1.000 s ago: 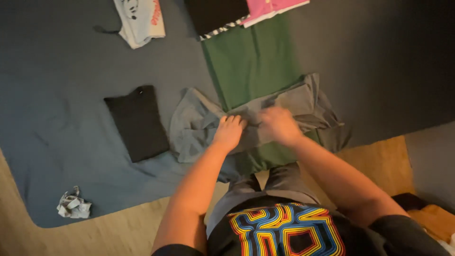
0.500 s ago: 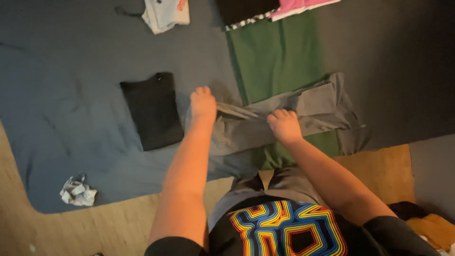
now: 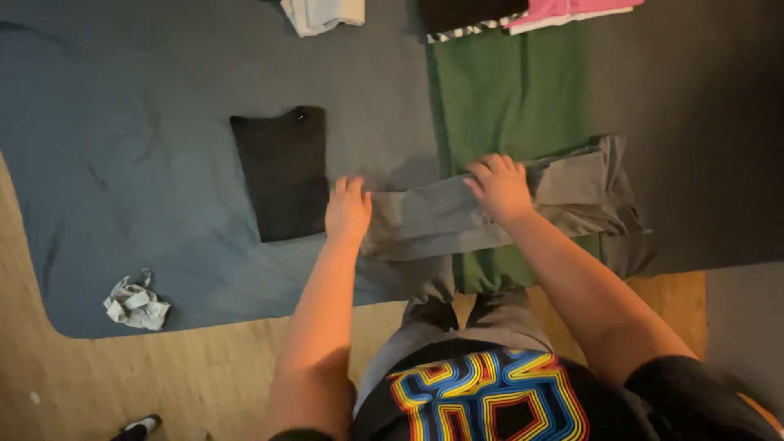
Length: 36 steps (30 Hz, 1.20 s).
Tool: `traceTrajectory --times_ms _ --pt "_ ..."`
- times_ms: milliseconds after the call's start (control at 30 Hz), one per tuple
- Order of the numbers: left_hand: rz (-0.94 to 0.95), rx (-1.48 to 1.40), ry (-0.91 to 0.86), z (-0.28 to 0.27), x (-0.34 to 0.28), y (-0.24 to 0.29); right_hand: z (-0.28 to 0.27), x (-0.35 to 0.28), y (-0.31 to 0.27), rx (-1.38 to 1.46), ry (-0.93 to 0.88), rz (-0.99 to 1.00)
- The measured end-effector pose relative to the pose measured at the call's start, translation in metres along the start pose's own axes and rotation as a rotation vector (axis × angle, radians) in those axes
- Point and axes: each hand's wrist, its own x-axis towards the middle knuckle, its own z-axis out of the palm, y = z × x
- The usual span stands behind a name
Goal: The person folds several garments on a bed, including a black t-shirt, gray shorts, a black and white checkered shirt, and a pink top. Each item is laid flat, folded into a compact rectangle, and placed in a neat pile on the bed.
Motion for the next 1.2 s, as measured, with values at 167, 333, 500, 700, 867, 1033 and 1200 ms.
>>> traceTrajectory --times_ms 167,333,500,700,867,1033,1200 --pt "0.095 0.255 0.129 0.06 0.057 -0.042 0.059 0.037 0.016 -0.156 -0.081 -0.067" --pt "-0.004 0.008 0.346 0.025 0.061 -0.038 0.047 0.03 0.015 -0.072 0.05 0.109" --pt "-0.119 0.004 -0.013 0.047 0.055 -0.043 0.027 0.013 -0.019 -0.106 0.03 0.032" --pt "-0.221 -0.24 0.479 0.003 0.043 -0.04 0.031 -0.001 -0.026 -0.008 0.131 -0.016" --pt "-0.29 -0.153 0.22 0.038 0.028 -0.037 0.053 -0.022 -0.035 -0.097 0.248 -0.204" --pt "-0.341 -0.015 0.006 0.073 0.026 -0.037 0.067 -0.043 -0.071 -0.009 -0.161 -0.234" --pt "-0.295 0.019 0.112 0.043 0.016 -0.036 0.07 -0.049 -0.073 0.031 -0.087 -0.297"
